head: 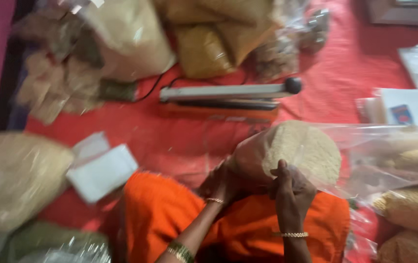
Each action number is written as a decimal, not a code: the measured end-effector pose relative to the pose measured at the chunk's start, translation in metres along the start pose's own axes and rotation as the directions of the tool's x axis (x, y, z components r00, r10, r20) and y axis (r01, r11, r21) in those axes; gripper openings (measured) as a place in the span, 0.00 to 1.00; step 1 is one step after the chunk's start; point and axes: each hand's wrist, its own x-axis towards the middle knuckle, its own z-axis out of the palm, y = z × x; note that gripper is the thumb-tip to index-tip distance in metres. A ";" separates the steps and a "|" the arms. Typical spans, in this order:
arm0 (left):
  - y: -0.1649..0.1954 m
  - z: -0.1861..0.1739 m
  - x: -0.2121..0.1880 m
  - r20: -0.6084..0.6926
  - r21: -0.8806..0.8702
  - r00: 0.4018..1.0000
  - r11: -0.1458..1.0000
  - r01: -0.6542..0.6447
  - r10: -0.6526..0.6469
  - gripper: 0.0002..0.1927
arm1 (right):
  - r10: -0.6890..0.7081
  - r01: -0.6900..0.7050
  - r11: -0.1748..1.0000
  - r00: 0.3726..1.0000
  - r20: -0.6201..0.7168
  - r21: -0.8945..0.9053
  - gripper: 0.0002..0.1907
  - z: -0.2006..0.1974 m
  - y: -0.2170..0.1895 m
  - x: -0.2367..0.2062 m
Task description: The person sits on the floor and packages grains into clear plastic bags. They place the open bags on a digital scale, fill them with grains, and then use a handheld heat sealer to seal the bags shut. The sealed bags are then set aside.
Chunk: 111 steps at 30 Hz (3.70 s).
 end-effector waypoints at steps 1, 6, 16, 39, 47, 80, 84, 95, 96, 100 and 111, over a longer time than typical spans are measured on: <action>-0.001 -0.002 -0.001 0.005 -0.132 0.998 0.990 -0.057 0.058 0.46 | 0.007 -0.006 1.000 0.999 0.046 -0.012 0.20 0.005 0.002 -0.011; -0.063 -0.007 -0.007 0.021 -0.588 0.998 0.808 -0.031 0.054 0.36 | -0.115 0.124 0.992 0.961 0.250 -0.019 0.19 0.037 0.002 -0.064; -0.202 -0.108 0.001 0.656 -0.753 0.754 -0.038 0.657 0.033 0.29 | -0.240 0.496 0.840 0.701 0.671 -0.218 0.12 0.107 -0.055 -0.107; -0.136 -0.430 -0.043 -0.186 -0.321 0.964 0.915 -0.244 0.192 0.50 | -0.167 0.305 0.737 0.947 0.275 -0.604 0.12 -0.083 -0.088 -0.032; -0.149 -0.471 -0.032 -0.267 0.305 0.794 0.830 -0.468 0.546 0.02 | -0.298 0.368 0.866 0.923 0.242 -0.337 0.11 -0.096 -0.086 -0.022; -0.119 -0.326 -0.078 -0.102 -0.982 0.942 0.186 -0.043 -0.321 0.06 | -0.555 -0.075 0.750 0.469 0.687 0.657 0.41 -0.075 0.020 0.039; -0.116 -0.319 -0.080 -0.113 -0.981 0.925 0.191 -0.045 -0.362 0.05 | -0.463 -0.101 0.831 0.421 0.780 0.548 0.40 -0.071 0.018 0.036; -0.122 -0.313 -0.087 -0.125 -0.985 0.914 0.159 -0.068 -0.385 0.03 | -0.362 -0.116 0.840 0.608 0.707 0.530 0.14 -0.054 0.023 0.010; -0.122 -0.313 -0.087 -0.115 -0.987 0.915 0.150 -0.061 -0.387 0.03 | -0.351 -0.157 0.824 0.613 0.707 0.545 0.17 -0.057 0.018 0.009; -0.122 -0.312 -0.086 -0.143 -0.985 0.912 0.146 -0.093 -0.385 0.03 | -0.554 -0.349 0.665 0.362 0.750 0.660 0.46 -0.067 -0.008 0.013; -0.119 -0.309 -0.085 -0.130 -0.990 0.903 0.106 -0.095 -0.410 0.02 | -0.551 0.157 0.811 0.524 0.649 0.563 0.10 -0.043 0.023 0.021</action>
